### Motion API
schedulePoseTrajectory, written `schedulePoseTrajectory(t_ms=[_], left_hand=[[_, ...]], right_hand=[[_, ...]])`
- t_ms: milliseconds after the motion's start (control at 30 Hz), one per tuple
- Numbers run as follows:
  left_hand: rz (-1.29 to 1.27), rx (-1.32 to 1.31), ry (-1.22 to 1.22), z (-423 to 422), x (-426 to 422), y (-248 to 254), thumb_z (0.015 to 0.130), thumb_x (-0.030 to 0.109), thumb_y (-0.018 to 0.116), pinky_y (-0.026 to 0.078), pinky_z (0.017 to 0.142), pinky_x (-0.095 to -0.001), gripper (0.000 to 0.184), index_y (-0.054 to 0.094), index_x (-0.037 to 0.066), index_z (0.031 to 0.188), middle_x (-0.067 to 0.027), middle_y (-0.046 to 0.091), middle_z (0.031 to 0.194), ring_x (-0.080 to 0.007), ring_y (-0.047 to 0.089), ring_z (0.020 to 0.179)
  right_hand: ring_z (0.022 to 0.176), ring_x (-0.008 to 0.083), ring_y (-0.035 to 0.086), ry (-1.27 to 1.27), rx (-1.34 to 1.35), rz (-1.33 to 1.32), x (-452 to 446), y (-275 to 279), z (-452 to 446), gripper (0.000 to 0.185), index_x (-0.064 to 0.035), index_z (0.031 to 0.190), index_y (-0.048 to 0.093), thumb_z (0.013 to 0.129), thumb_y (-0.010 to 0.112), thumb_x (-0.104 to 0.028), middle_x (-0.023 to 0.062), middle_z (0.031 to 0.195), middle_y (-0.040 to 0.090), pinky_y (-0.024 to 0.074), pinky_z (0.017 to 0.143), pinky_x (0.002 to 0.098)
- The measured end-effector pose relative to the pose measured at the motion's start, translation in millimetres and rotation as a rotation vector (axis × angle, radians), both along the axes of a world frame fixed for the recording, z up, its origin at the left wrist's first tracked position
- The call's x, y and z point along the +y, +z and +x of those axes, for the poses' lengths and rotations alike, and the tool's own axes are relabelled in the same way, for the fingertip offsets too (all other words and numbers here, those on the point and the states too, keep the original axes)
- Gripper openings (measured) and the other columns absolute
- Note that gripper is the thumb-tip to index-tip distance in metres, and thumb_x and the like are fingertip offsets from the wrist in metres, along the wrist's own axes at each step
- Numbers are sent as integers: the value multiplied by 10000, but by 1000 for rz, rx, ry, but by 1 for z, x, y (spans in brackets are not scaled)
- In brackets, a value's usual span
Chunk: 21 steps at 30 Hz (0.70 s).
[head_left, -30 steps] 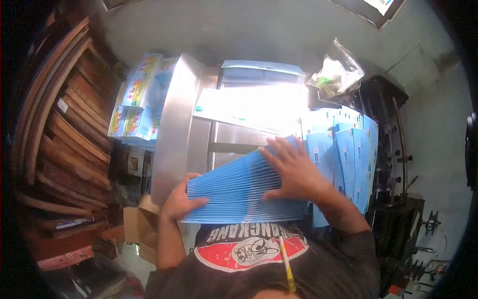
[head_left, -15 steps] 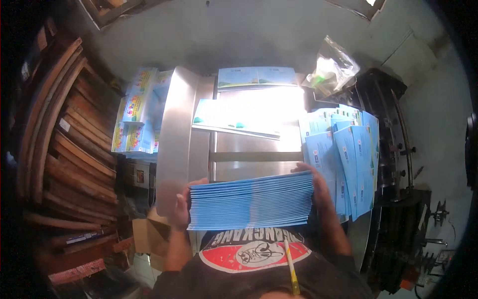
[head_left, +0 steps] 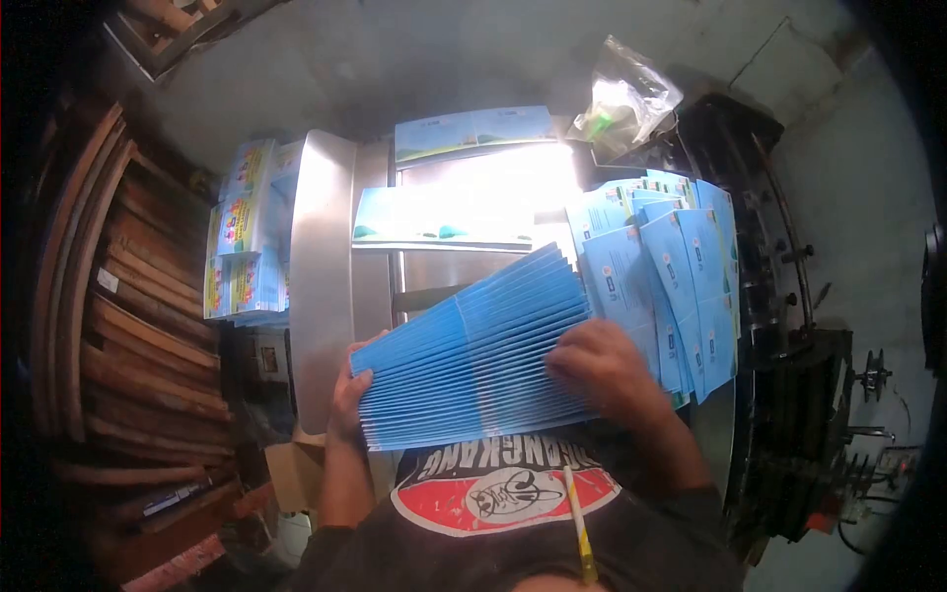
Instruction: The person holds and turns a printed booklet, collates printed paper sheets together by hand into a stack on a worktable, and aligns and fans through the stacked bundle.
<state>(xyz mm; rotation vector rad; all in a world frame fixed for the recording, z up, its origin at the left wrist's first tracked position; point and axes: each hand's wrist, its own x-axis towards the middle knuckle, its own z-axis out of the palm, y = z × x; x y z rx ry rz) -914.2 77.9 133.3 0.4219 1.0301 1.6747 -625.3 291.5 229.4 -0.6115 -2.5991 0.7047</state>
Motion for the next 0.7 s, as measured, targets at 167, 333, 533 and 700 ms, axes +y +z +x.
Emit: schedulePoseTrajectory(t_ms=[167,333,533,700], left_hand=[[-10,25,31,-1,-4,-3,860,260,604,468,984,-401,494,469,-20,1243,-190,559,1219,-261,570,1106],[-13,95,-26,-2,-5,-5,889,286,571,493,902,-358,390,514,-7,1139,-148,602,1063,-205,599,975],[15,118,-107,-11,-14,-19,918,358,546,462,973,-373,398,556,-2,1087,-163,617,1107,-216,594,1024],[136,179,-24,4,-42,-44,933,674,407,261,1168,-454,873,329,-11,1468,-256,457,1419,-311,411,1356]], right_hand=[[992,225,586,253,-305,34,-3,8,-11,174,-97,971,656,850,702,-213,68,1054,630,457,823,383],[1116,300,569,16,-34,260,41,-12,-28,423,-61,1180,621,869,708,-334,139,1203,610,462,925,398],[1204,311,524,-70,240,-866,59,-73,4,827,-31,1426,398,857,626,-587,224,1310,525,429,1007,420],[1279,340,458,-92,612,-1108,-9,-104,50,905,-12,1458,348,887,470,-703,249,1386,455,364,1079,441]])
